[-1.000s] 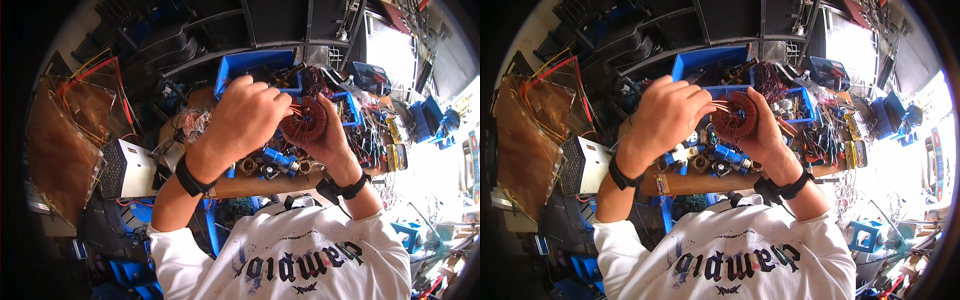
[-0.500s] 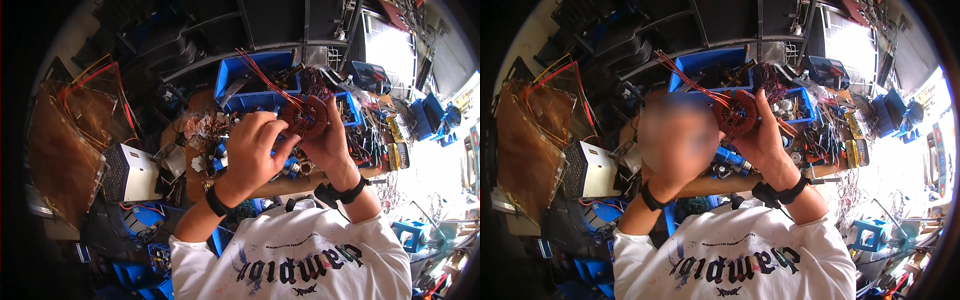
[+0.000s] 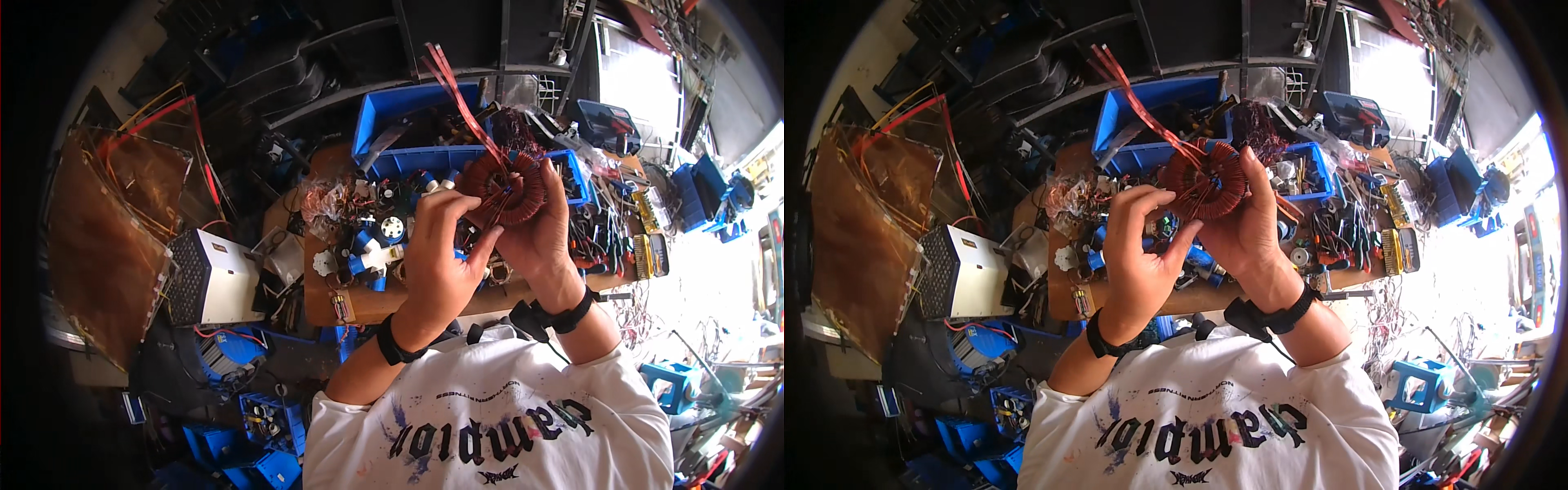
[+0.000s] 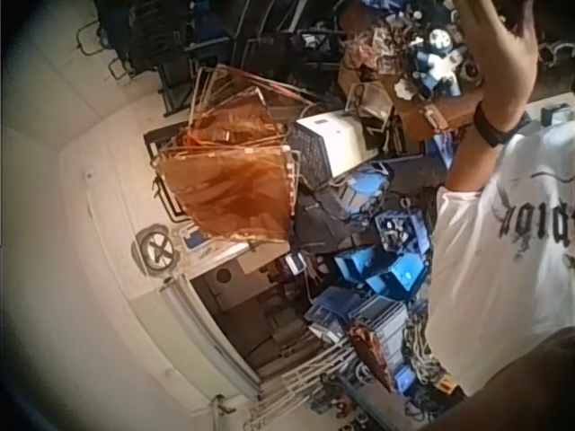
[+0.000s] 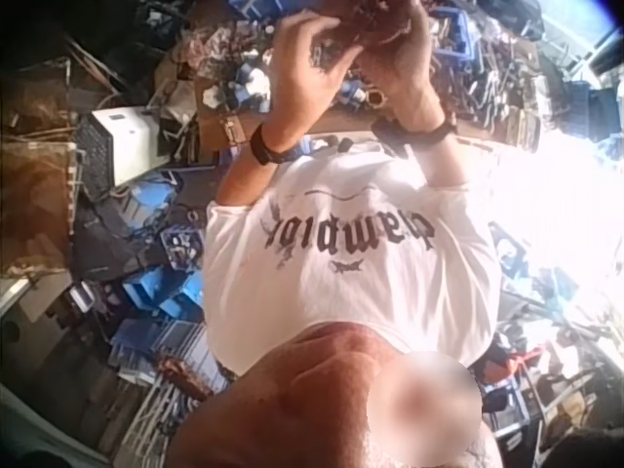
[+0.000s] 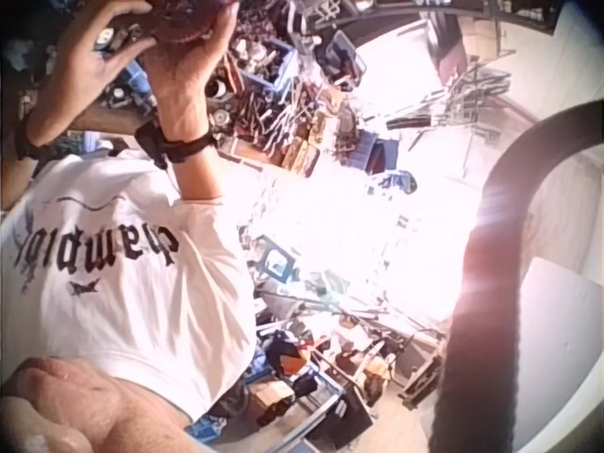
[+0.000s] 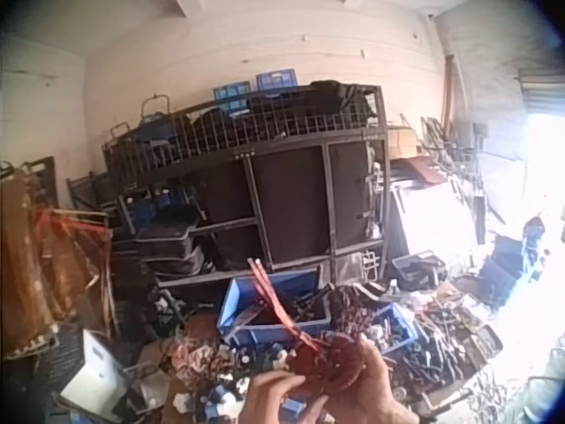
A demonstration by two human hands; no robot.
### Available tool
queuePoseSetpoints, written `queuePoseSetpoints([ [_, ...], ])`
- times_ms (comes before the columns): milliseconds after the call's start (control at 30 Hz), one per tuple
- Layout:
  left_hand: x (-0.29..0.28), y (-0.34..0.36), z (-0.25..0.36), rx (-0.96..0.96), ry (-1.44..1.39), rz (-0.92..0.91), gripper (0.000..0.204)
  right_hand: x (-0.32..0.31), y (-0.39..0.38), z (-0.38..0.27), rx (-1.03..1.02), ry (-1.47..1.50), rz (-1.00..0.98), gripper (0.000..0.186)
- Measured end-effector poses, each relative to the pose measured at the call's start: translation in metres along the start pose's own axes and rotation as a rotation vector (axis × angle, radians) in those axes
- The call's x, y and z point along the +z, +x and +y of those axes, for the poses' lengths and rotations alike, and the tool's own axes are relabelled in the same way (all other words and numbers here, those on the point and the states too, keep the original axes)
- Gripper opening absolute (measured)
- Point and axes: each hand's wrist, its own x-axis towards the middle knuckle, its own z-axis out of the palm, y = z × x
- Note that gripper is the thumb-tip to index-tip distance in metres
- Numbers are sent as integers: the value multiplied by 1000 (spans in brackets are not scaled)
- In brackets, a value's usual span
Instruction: The person winds a length of red copper wire around a small toroidal core to form a coil. They hold the core in one hand and wrap the wire with the other, occasionally adjusting the tension and alignment of the loops. The person continues this repetitive winding process throughout the clip.
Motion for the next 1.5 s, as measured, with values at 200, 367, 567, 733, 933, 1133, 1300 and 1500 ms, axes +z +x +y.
queuePoseSetpoints([
  [200,6,-12,4,-130,-136,31,39,8,-5,-3,20,78,-35,65],
  [367,10,-18,7,-277,-277,-29,33,9,-6,-4,46,120,3,73],
  [567,9,-19,12,-407,-414,-18,28,7,-5,-3,-7,59,22,63],
  [733,8,-19,9,-362,-298,-41,26,8,-2,-3,-61,63,34,54],
  [933,11,-19,7,-472,-398,-44,29,9,-1,-1,-66,44,90,49],
  [1133,17,-27,-5,-555,-496,-18,42,3,-1,-2,-27,24,94,45],
  [1300,15,-19,-11,-470,-496,65,71,-3,2,4,-147,-313,95,46],
  [1500,21,-11,-13,-679,-1168,-105,78,4,-6,19,-440,-996,-4,68],
])
